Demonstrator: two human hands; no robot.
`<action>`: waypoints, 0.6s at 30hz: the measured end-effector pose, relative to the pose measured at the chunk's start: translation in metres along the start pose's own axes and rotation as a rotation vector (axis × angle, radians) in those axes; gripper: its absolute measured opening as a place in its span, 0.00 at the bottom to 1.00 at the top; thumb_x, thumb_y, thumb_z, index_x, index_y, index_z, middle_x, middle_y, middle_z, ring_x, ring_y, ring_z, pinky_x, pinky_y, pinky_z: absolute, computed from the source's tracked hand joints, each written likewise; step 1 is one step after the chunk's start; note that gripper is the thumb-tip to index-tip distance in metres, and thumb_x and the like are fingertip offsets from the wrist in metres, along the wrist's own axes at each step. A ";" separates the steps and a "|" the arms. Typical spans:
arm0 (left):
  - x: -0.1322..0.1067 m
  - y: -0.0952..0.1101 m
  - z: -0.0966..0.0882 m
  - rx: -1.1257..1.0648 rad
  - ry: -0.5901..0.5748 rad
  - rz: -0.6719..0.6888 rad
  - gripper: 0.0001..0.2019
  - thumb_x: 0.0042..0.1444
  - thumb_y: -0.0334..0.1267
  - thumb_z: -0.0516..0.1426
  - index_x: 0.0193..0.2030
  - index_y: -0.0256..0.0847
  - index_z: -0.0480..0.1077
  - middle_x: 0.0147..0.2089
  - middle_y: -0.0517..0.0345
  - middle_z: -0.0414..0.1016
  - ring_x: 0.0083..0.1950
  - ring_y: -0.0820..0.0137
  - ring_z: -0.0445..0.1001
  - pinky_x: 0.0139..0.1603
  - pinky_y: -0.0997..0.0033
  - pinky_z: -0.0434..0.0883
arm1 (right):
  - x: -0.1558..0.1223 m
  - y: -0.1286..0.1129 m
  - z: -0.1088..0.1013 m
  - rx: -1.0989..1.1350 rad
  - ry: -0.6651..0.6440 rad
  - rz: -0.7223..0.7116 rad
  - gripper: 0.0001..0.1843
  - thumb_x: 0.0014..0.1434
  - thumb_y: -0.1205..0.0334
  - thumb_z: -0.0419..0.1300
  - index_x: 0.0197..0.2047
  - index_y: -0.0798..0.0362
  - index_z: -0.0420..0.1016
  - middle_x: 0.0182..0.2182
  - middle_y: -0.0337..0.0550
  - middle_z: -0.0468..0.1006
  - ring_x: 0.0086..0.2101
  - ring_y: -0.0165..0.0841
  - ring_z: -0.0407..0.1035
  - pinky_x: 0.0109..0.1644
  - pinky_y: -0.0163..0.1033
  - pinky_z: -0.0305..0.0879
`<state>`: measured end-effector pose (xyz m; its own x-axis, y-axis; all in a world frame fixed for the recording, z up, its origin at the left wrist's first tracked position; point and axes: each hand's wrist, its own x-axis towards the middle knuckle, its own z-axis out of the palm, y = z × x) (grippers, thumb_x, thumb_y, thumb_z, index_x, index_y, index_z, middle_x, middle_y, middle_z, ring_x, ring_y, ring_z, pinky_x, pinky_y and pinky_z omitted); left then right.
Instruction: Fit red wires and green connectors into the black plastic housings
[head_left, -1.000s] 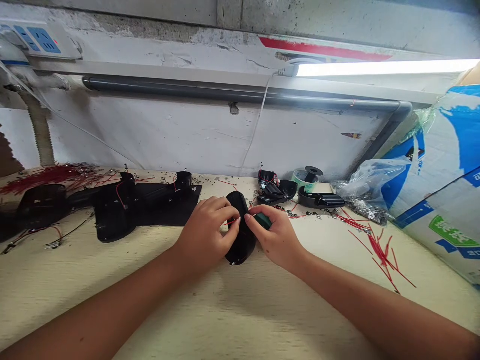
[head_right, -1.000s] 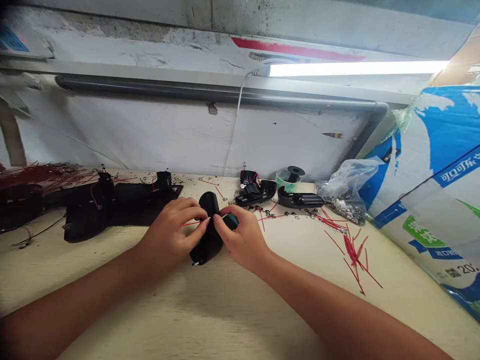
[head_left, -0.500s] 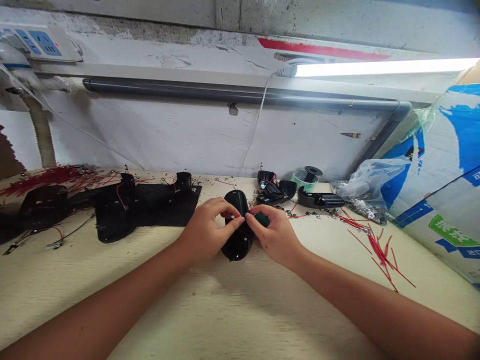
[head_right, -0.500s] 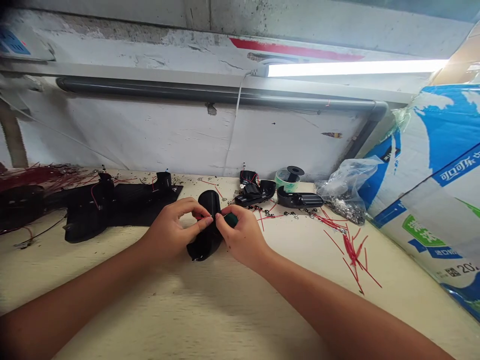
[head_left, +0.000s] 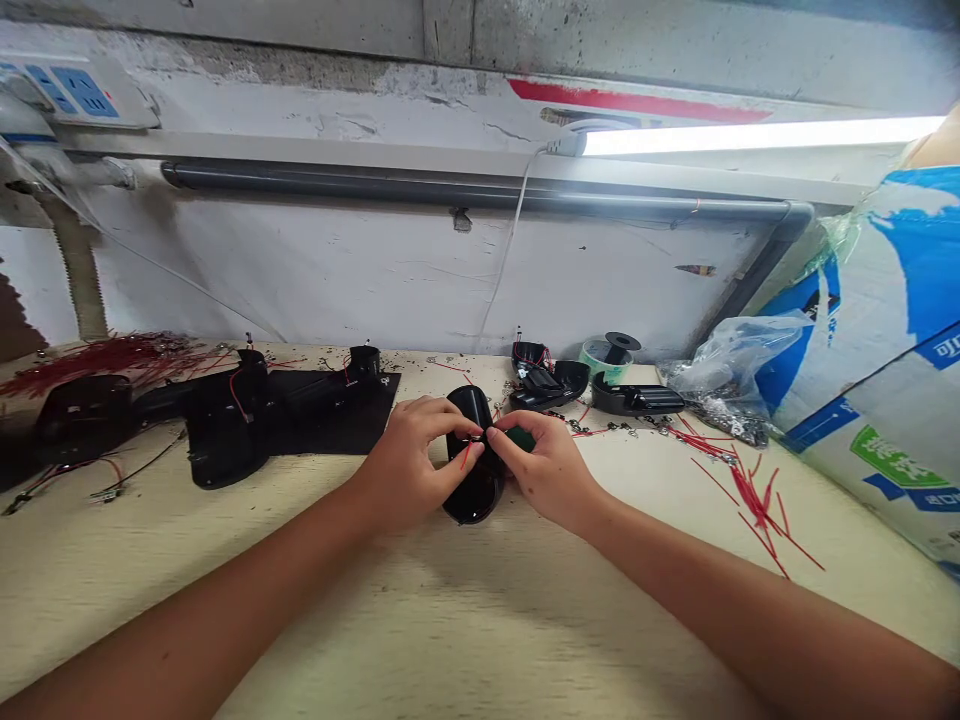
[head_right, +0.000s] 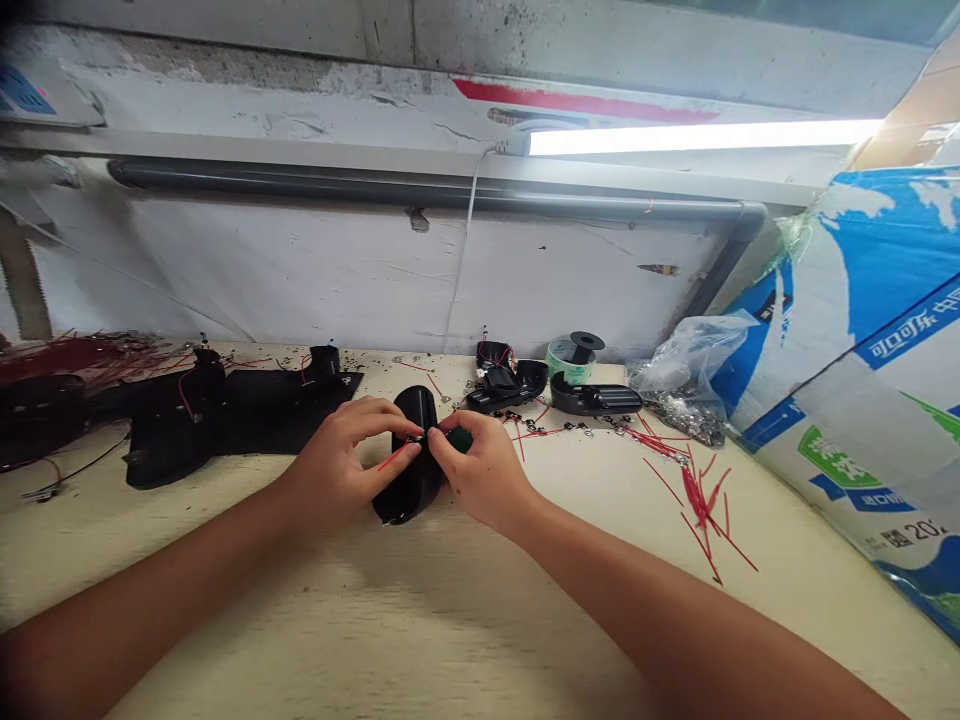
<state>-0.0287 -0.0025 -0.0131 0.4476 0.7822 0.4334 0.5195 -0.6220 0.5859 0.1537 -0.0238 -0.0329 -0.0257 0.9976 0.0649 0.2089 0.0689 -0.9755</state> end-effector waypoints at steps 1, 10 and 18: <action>0.000 0.000 0.000 0.007 0.002 -0.002 0.06 0.57 0.42 0.60 0.39 0.48 0.77 0.42 0.62 0.78 0.45 0.71 0.74 0.54 0.61 0.65 | 0.000 0.000 0.000 0.011 -0.005 0.009 0.16 0.59 0.48 0.62 0.35 0.54 0.71 0.15 0.32 0.62 0.15 0.25 0.53 0.17 0.30 0.45; 0.000 0.001 -0.001 -0.074 0.096 -0.067 0.07 0.57 0.43 0.60 0.32 0.44 0.75 0.36 0.62 0.80 0.40 0.71 0.75 0.50 0.64 0.69 | 0.000 0.003 0.000 0.058 -0.017 0.023 0.17 0.58 0.47 0.62 0.36 0.53 0.71 0.17 0.33 0.65 0.16 0.26 0.55 0.17 0.31 0.49; 0.004 -0.006 -0.001 -0.345 0.338 -0.140 0.09 0.54 0.44 0.64 0.34 0.41 0.76 0.35 0.60 0.81 0.39 0.72 0.79 0.45 0.71 0.76 | 0.001 0.007 0.001 0.060 -0.024 0.019 0.18 0.58 0.45 0.62 0.36 0.53 0.71 0.19 0.35 0.68 0.16 0.26 0.55 0.17 0.31 0.49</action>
<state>-0.0305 0.0040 -0.0140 0.1007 0.8609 0.4988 0.2612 -0.5066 0.8217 0.1544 -0.0220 -0.0396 -0.0461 0.9981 0.0415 0.1501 0.0480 -0.9875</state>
